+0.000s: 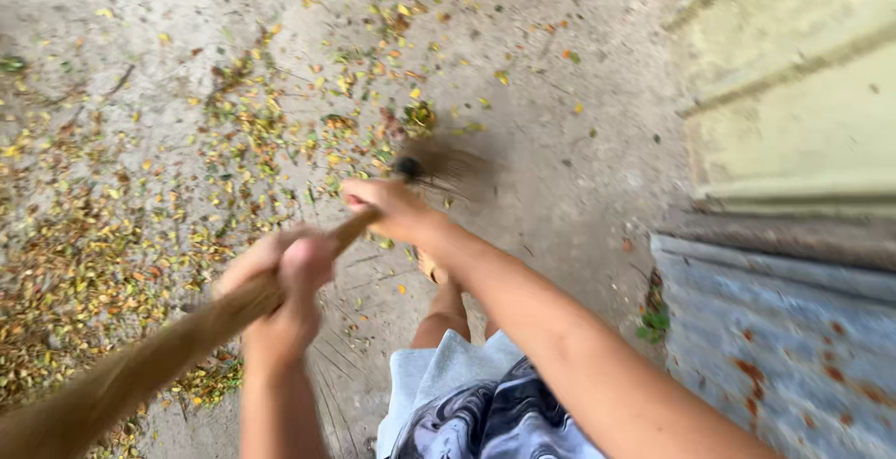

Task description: The person sweeps fallen leaves and debris across the outdoor concrete ground using a broom.

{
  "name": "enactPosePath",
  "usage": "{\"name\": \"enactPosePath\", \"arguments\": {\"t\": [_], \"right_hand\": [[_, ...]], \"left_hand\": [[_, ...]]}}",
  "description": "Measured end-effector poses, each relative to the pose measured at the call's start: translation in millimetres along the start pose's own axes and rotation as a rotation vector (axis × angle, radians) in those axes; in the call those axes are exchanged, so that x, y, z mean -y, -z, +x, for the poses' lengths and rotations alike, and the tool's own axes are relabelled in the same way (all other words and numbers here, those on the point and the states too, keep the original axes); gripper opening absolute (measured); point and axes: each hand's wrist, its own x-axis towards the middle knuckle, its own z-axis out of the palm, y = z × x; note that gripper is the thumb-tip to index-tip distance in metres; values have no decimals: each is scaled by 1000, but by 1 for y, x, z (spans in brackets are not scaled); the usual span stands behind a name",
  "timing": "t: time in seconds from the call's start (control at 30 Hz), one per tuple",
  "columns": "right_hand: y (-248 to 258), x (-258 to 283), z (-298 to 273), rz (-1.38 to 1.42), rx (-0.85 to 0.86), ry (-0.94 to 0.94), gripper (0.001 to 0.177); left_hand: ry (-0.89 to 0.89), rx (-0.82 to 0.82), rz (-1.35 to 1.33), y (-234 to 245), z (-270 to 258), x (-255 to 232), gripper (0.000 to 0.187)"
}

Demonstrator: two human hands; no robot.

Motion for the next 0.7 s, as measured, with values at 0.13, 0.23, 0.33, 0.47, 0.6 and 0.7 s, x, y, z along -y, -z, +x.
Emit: {"name": "enactPosePath", "arguments": {"t": [0.13,0.23,0.33,0.47,0.6,0.7], "right_hand": [[-10,66,63,7,32,108,10],[2,90,60,-90,42,86,14],[31,73,19,-244,-20,-35,19],[68,-1,-62,894,-475,-1123,21],[115,-54,-152,-396,-127,-745,18],[113,-73,-124,-386,-68,-677,13]], "left_hand": [[-334,77,-119,58,31,-42,34],[-384,123,-349,90,56,-43,41],[-136,150,-670,90,74,-6,42],[482,176,-612,-5,66,75,40],[447,487,-443,-115,50,119,35],[462,481,-768,-116,62,128,39]]}}
